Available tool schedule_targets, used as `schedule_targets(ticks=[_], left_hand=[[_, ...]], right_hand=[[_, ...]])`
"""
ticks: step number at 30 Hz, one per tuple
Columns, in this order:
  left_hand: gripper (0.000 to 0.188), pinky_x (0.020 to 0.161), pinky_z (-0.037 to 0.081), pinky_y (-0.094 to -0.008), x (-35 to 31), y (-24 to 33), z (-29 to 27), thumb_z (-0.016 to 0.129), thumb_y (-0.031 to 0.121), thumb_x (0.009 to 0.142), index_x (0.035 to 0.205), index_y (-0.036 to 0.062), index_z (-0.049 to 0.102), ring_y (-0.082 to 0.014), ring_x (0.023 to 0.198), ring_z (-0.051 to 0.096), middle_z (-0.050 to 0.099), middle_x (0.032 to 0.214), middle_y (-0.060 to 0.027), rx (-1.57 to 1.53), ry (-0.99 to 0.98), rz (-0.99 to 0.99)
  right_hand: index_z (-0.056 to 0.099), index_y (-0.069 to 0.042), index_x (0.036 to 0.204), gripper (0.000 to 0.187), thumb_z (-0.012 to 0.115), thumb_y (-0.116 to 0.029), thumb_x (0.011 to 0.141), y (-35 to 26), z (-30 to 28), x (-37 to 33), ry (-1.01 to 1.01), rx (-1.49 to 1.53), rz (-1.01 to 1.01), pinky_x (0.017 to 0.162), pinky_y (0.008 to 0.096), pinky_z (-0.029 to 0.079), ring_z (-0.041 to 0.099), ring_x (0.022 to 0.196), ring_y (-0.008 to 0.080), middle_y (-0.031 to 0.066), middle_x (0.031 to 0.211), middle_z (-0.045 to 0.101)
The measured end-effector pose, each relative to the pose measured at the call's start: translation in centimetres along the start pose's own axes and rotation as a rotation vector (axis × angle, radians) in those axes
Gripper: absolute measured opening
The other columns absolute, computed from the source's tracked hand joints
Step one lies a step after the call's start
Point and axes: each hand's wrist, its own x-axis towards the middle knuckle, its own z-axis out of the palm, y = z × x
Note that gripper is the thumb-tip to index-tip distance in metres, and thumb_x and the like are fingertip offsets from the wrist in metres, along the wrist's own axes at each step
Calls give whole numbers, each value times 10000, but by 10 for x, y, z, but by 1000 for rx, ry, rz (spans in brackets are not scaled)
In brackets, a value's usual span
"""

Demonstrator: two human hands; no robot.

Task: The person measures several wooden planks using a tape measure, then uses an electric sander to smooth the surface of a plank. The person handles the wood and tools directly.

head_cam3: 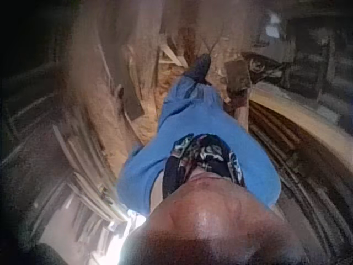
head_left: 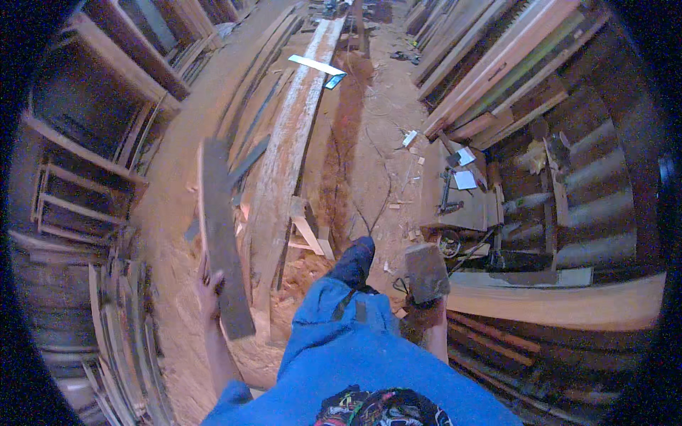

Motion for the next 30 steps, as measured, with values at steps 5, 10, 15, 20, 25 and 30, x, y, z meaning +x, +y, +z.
schedule_targets(ticks=[5, 10, 15, 20, 25, 30], left_hand=[[738, 776, 501, -236, 82, 31, 89, 728, 148, 873, 1558, 87, 459, -117, 865, 629, 690, 1183, -58, 8, -119, -87], [731, 792, 511, -255, 228, -1, 139, 730, 170, 902, 1570, 97, 442, -120, 856, 632, 696, 1140, -67, 75, -307, -60], [944, 1102, 444, -435, 348, -54, 180, 826, 428, 811, 1554, 23, 407, -319, 1314, 556, 588, 1411, -195, 621, -223, 178], [1131, 1161, 393, -471, 333, -52, 219, 886, 534, 665, 1526, -3, 385, -402, 1393, 471, 517, 1477, -240, 1039, 67, 218], [1058, 1132, 415, -464, 330, -12, 254, 908, 416, 662, 1503, 2, 417, -401, 1360, 493, 531, 1455, -233, 997, 111, 81], [971, 1116, 404, -510, 330, 1, 263, 867, 436, 734, 1487, -3, 438, -445, 1309, 501, 540, 1425, -240, 1120, 229, 226]], right_hand=[[624, -159, 1312, 534, 487, -562, 989, -46, -10, 21, 38, 110, 77, 759, 473, 584, 703, 978, 295, 89, 1182, 715], [613, -147, 1330, 556, 490, -568, 988, -97, 1, 79, 91, 156, 74, 809, 475, 577, 701, 1001, 305, 108, 1202, 707], [602, -136, 1348, 578, 493, -574, 986, -169, 45, 152, 134, 159, 61, 859, 477, 571, 699, 1025, 316, 126, 1222, 700], [591, -124, 1366, 601, 496, -579, 984, -234, 110, 226, 119, 156, 99, 909, 480, 564, 697, 1049, 326, 145, 1242, 692], [580, -112, 1384, 625, 499, -585, 983, -287, 165, 293, 38, 158, 86, 959, 482, 557, 695, 1072, 337, 163, 1263, 685], [569, -101, 1402, 649, 503, -590, 981, -335, 208, 372, -90, 152, 79, 1010, 484, 550, 693, 1096, 347, 182, 1283, 677]])
